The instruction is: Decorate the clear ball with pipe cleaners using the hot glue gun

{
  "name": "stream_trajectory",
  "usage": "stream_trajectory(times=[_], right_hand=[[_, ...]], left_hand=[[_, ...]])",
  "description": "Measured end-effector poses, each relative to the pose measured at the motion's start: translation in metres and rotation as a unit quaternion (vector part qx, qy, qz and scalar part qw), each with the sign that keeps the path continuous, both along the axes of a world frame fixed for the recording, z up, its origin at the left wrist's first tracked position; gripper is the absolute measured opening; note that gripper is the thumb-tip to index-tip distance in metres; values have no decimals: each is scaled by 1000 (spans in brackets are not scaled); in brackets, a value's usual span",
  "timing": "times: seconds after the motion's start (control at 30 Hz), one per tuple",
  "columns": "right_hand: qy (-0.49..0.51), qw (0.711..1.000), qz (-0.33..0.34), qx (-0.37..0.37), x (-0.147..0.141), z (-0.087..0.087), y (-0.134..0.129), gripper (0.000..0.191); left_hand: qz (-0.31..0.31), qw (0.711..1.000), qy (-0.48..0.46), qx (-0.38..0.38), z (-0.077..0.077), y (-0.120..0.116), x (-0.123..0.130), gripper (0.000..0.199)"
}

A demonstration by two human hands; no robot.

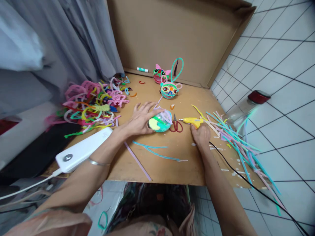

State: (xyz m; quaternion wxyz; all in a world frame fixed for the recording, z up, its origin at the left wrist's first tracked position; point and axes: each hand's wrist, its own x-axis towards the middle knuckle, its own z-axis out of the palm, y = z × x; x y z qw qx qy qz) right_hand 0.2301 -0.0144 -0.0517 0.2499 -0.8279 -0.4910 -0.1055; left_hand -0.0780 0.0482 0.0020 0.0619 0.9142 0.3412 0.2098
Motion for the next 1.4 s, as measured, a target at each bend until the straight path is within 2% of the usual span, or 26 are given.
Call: stream_trajectory(times=[0.07, 0.17, 0.2, 0.27, 0.33, 0.4, 0.47, 0.57, 0.67, 0.87, 0.97, 1.07, 1.23, 1.3, 1.4], right_hand=[[-40, 999, -7, -21, -4, 7, -7, 46], [-83, 996, 15, 25, -14, 23, -14, 50], [-69, 995, 50, 45, -18, 30, -14, 51], [18, 982, 172, 71, -26, 45, -6, 54], [167, 936, 304, 63, -34, 60, 8, 61], [289, 874, 390, 21, -41, 73, 25, 73], [353, 830, 431, -22, -46, 82, 40, 84], [399, 787, 462, -90, -48, 90, 53, 94], [418, 762, 479, -123, -47, 91, 57, 87], [460, 733, 481, -138, -48, 88, 60, 74], [491, 717, 477, -131, -51, 84, 59, 73], [511, 723, 454, -96, -51, 77, 54, 72], [541, 743, 393, -4, -48, 60, 43, 63], [548, 749, 372, 25, -49, 53, 38, 59], [544, 760, 353, 53, -54, 47, 34, 58]], left_hand=[[-11, 1000, 6, 10, 2, 2, 0, 86], [-36, 999, 13, 19, 5, 3, 1, 79], [-46, 999, 16, 21, 6, 4, 2, 78], [-64, 997, 19, 24, 7, 4, 3, 76], [-79, 996, 19, 28, 8, 5, 4, 76], [-94, 995, 22, 35, 9, 6, 4, 78], [-110, 993, 26, 43, 9, 8, 4, 80], [-136, 989, 20, 56, 6, 12, 3, 82], [-152, 986, 7, 61, 4, 15, 3, 85], [-173, 983, 11, 65, 8, 14, 3, 90], [-161, 985, 2, 67, 7, 13, 2, 94], [-122, 990, -13, 75, 2, 13, 0, 88], [0, 992, -102, 70, -11, 12, 3, 65], [30, 987, -151, 36, -18, 10, 7, 55], [78, 970, -222, -62, -25, 3, 15, 37]])
